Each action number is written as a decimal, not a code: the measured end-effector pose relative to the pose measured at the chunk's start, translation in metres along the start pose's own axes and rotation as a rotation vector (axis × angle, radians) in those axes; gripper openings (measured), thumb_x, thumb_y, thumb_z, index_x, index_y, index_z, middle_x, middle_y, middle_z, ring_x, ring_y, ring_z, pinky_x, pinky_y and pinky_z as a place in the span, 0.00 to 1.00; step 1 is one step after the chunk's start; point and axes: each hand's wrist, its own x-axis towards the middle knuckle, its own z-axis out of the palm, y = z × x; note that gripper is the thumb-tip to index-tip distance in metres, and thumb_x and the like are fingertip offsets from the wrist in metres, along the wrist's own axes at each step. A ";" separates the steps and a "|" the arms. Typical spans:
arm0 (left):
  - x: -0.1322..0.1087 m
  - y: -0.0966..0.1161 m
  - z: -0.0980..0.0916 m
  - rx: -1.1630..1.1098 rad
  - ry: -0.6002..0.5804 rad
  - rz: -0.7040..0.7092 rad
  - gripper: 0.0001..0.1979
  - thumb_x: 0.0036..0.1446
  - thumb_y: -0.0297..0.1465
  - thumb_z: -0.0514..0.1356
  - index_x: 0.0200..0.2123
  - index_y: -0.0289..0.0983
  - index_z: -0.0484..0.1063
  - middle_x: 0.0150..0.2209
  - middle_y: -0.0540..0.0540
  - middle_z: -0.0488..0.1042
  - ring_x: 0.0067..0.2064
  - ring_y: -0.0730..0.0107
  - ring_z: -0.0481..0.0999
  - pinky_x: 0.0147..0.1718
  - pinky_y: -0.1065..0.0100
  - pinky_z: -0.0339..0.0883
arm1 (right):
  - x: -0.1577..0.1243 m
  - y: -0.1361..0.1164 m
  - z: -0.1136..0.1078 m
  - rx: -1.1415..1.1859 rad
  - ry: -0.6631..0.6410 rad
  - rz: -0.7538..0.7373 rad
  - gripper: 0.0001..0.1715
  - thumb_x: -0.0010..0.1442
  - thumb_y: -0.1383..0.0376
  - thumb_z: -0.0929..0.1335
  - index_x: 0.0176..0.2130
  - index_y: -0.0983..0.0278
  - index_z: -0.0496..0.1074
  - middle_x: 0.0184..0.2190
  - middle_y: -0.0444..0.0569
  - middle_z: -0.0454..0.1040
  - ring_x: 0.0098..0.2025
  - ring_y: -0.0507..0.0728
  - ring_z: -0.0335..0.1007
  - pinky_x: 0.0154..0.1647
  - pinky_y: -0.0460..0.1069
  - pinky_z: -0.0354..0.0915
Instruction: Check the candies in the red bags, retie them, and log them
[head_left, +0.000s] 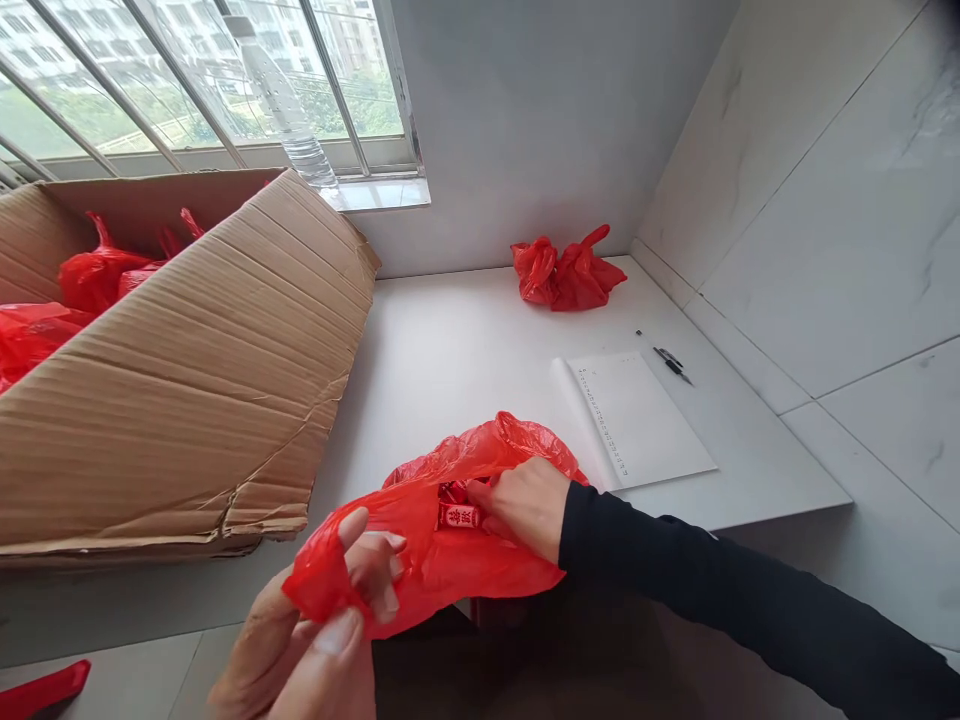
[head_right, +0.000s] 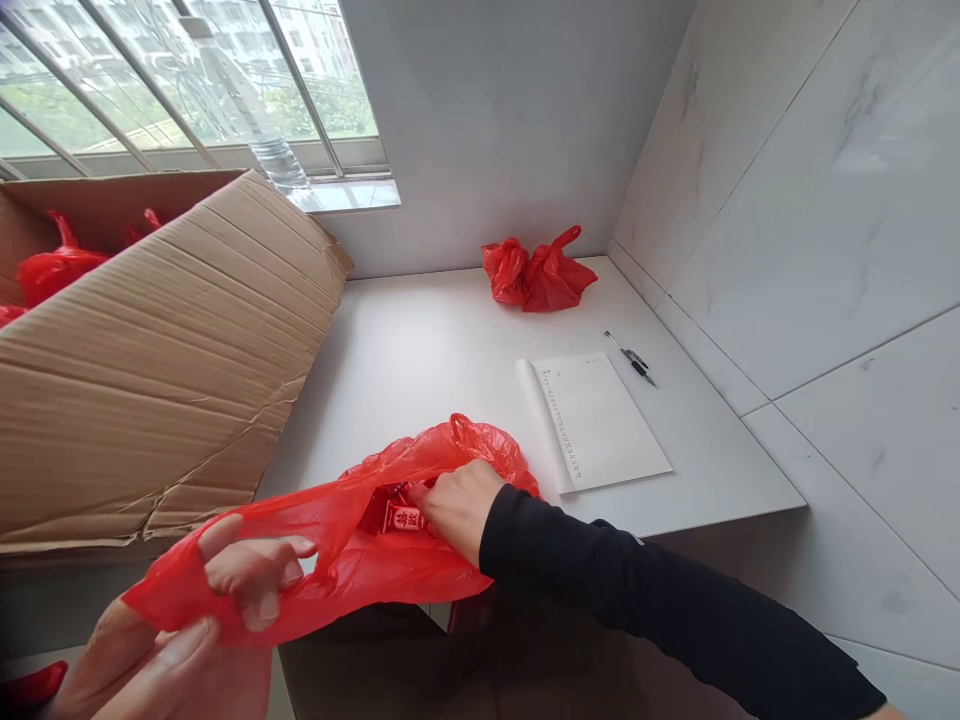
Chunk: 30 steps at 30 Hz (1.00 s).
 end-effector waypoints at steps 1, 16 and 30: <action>0.000 0.001 0.000 0.020 0.008 0.030 0.13 0.50 0.35 0.69 0.42 0.46 0.82 0.30 0.51 0.81 0.36 0.64 0.79 0.43 0.64 0.76 | 0.001 0.000 0.001 -0.004 0.005 0.000 0.08 0.67 0.68 0.64 0.46 0.66 0.69 0.29 0.49 0.78 0.28 0.59 0.74 0.24 0.48 0.56; -0.002 -0.003 0.004 0.208 0.030 0.047 0.17 0.55 0.34 0.69 0.49 0.51 0.77 0.32 0.55 0.74 0.37 0.72 0.74 0.41 0.72 0.73 | -0.002 -0.002 -0.003 -0.075 -0.046 0.126 0.11 0.59 0.73 0.68 0.43 0.67 0.72 0.37 0.57 0.79 0.36 0.62 0.77 0.30 0.52 0.67; 0.005 0.005 0.009 0.197 0.051 0.092 0.26 0.53 0.35 0.69 0.56 0.51 0.74 0.34 0.53 0.74 0.37 0.71 0.72 0.42 0.69 0.72 | -0.006 -0.017 -0.034 -0.097 -0.055 0.093 0.18 0.58 0.75 0.66 0.50 0.72 0.71 0.27 0.55 0.78 0.28 0.62 0.76 0.23 0.51 0.64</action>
